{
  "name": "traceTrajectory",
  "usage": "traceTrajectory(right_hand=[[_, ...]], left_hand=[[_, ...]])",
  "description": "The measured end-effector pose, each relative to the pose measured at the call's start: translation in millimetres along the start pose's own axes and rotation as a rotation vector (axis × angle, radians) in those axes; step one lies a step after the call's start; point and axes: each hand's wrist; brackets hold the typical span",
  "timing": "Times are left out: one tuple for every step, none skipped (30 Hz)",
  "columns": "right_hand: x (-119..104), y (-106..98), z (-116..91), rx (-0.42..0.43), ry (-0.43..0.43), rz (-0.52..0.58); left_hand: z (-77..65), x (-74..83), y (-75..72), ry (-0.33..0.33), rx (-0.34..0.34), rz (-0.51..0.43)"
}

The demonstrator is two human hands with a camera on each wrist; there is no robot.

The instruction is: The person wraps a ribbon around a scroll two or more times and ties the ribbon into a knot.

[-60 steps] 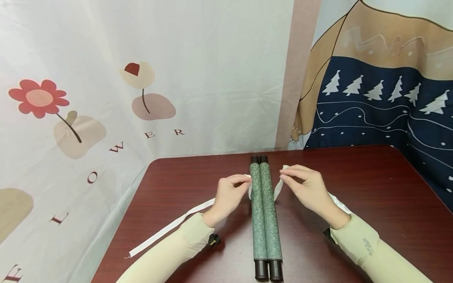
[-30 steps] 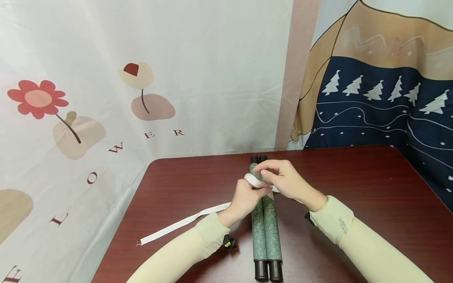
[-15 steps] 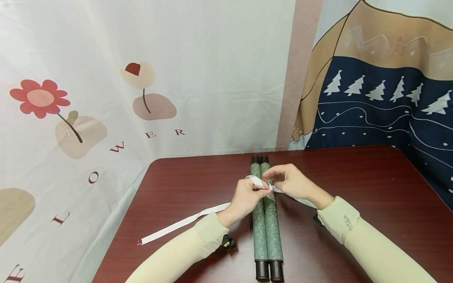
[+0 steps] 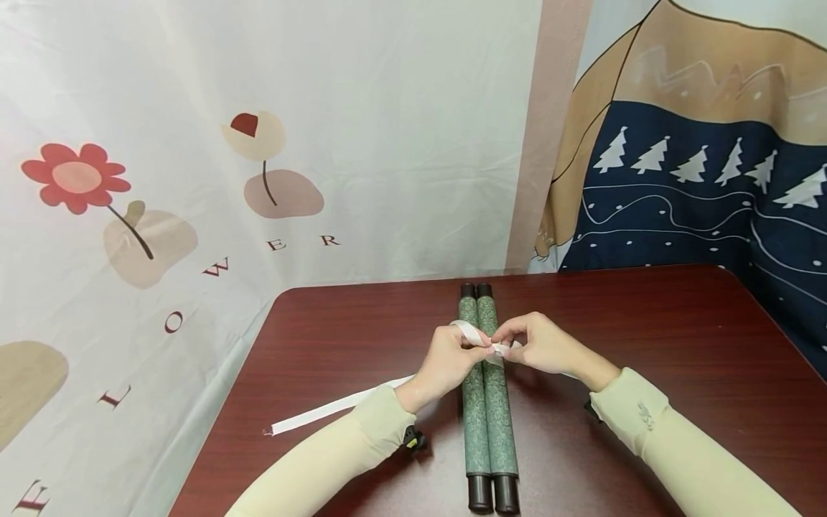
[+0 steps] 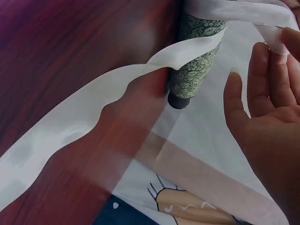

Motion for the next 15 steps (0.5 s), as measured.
traceTrajectory(right_hand=[[1.1,-1.6,-1.2,-0.003,0.000,-0.009],[2.0,-3.3,-2.6,-0.008,-0.007,-0.023],[2.3,-5.3,-4.4,-0.017,-0.005,-0.035],[2.7,-7.5,-6.2,-0.029,-0.006,-0.044],[3.2,-9.9,-8.2,-0.044,-0.009,-0.056],[3.9,-12.6,-10.2,-0.058,-0.010,-0.067],[4.7,-15.2,-12.3,-0.072,-0.015,-0.081],[5.9,-17.8,-14.5,-0.086,-0.018,-0.093],[6.8,-20.5,-16.9,-0.097,-0.019,-0.102],[8.2,-23.2,-19.3,-0.103,-0.024,-0.113],[9.5,-26.2,-21.9,-0.106,-0.026,-0.124],[10.9,-29.1,-24.7,-0.107,-0.028,-0.136],[12.2,-32.3,-27.7,-0.106,-0.023,-0.146],[13.2,-35.8,-31.0,-0.104,-0.016,-0.153],[14.3,-39.6,-34.3,-0.100,-0.009,-0.163]], left_hand=[[0.0,0.4,-1.1,0.000,-0.003,0.011],[0.1,0.3,-2.0,0.000,-0.003,0.025],[0.2,0.6,-3.1,0.000,-0.005,0.038],[0.3,0.6,-4.1,0.000,-0.007,0.048],[0.4,0.7,-5.0,0.000,-0.008,0.056],[0.6,0.2,-5.6,0.001,-0.009,0.064],[0.8,-0.3,-6.2,0.006,-0.010,0.070],[1.0,-0.8,-6.8,0.011,-0.011,0.074],[1.2,-1.5,-7.2,0.015,-0.013,0.075],[1.4,-2.0,-7.7,0.018,-0.012,0.074],[1.6,-2.5,-8.2,0.021,-0.012,0.075],[1.8,-3.0,-8.7,0.022,-0.010,0.071],[2.0,-3.0,-9.3,0.023,-0.010,0.069],[2.1,-3.3,-9.8,0.020,-0.010,0.064],[2.3,-3.6,-10.4,0.018,-0.011,0.062]])
Point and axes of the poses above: each hand's wrist, its own z-axis towards the middle knuckle, its own y-axis out of the palm, x = y × z, and after that the axes turned 7 degrees about y, right-handed
